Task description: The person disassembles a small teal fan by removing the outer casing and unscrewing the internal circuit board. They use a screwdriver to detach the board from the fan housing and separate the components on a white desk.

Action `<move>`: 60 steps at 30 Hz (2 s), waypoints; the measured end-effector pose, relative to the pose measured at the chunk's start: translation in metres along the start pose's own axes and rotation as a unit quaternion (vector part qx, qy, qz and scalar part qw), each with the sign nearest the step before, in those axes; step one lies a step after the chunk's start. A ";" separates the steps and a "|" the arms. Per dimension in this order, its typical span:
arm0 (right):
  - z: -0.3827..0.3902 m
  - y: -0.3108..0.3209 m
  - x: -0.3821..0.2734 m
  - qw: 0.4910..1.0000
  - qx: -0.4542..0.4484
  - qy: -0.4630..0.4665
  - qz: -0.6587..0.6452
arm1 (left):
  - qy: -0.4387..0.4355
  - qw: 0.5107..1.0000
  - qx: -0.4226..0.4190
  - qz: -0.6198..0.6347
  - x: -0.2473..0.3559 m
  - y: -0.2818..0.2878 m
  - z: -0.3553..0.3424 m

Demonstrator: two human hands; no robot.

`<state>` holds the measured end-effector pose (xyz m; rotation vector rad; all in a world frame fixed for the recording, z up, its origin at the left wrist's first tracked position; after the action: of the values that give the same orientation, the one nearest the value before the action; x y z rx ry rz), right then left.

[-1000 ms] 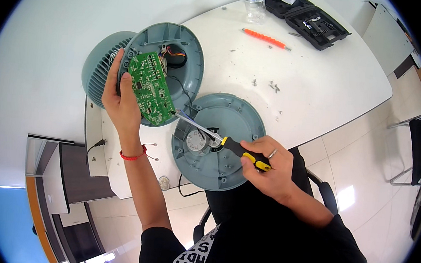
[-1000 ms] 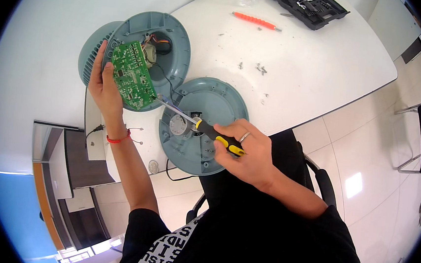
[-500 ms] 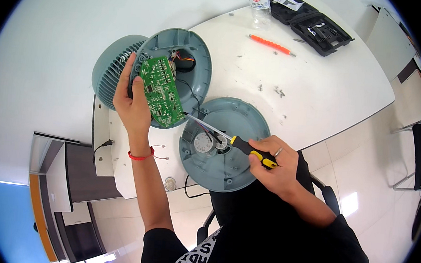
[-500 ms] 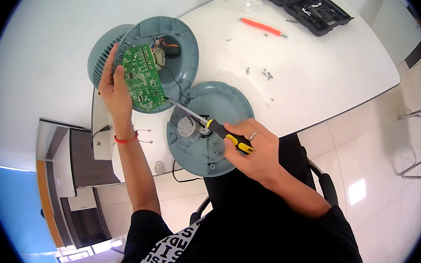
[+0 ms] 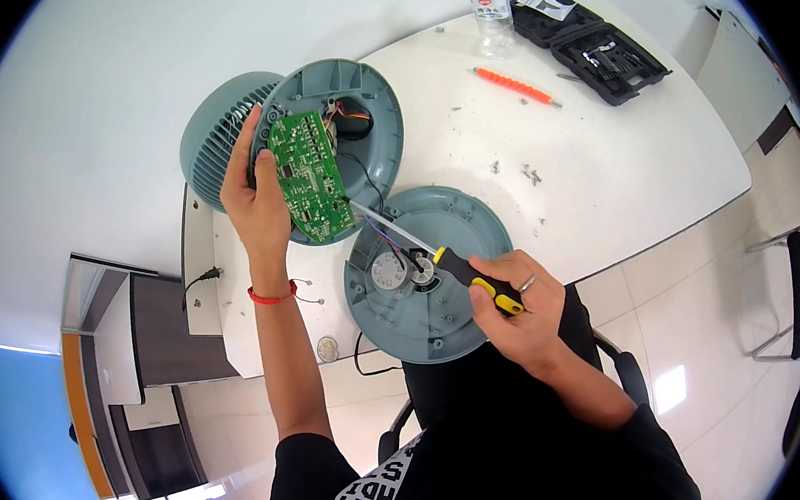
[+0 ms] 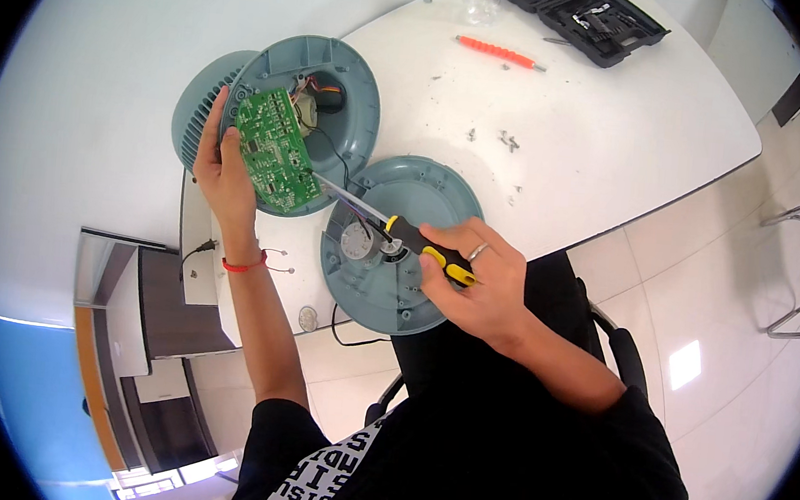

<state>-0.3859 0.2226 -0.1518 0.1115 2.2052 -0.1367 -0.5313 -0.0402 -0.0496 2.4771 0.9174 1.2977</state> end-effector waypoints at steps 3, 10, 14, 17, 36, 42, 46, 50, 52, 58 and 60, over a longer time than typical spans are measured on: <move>0.001 0.000 -0.001 1.000 -0.009 -0.016 0.002 | -0.003 1.000 0.000 0.003 0.000 0.000 -0.001; -0.010 0.002 -0.007 1.000 -0.002 0.009 -0.012 | -0.019 1.000 0.000 -0.003 -0.003 0.000 -0.001; -0.016 -0.010 -0.013 0.999 -0.030 0.015 -0.040 | -0.016 1.000 -0.003 -0.002 -0.003 0.000 -0.002; -0.014 -0.007 -0.015 0.998 -0.038 0.026 -0.031 | -0.018 1.000 -0.001 -0.006 -0.004 0.001 -0.001; -0.011 0.000 -0.015 0.999 -0.033 0.028 -0.023 | -0.019 1.000 -0.007 -0.003 -0.003 -0.001 -0.002; -0.011 0.002 -0.015 0.999 -0.037 0.033 -0.005 | -0.026 1.000 -0.006 0.004 -0.004 0.000 -0.001; -0.015 -0.001 -0.015 0.999 -0.026 0.021 0.004 | -0.027 1.000 -0.006 -0.007 -0.004 0.000 -0.001; -0.028 -0.015 -0.007 1.000 0.001 0.012 -0.014 | -0.024 1.000 -0.005 -0.013 -0.004 0.001 -0.002; -0.034 -0.020 -0.005 1.000 0.001 0.004 -0.013 | -0.024 1.000 -0.004 -0.010 -0.005 0.001 -0.002; -0.042 -0.017 -0.006 1.000 -0.009 -0.001 -0.010 | -0.025 1.000 -0.003 -0.008 -0.004 0.000 -0.002; -0.041 -0.016 -0.006 1.000 -0.011 0.000 -0.013 | -0.024 1.000 -0.003 -0.003 -0.005 0.000 -0.002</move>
<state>-0.4167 0.2120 -0.1214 0.0703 2.2087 -0.1260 -0.5346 -0.0436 -0.0519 2.4880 0.9074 1.2320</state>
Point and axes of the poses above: each hand's wrist, its own z-axis away from the middle knuckle, its own y-axis out of the back of the hand, x = y × z, the point moved 3 cm from there along -z, towards the middle knuckle, and after that the axes turned 10 degrees about -z, right-handed, at the moved point
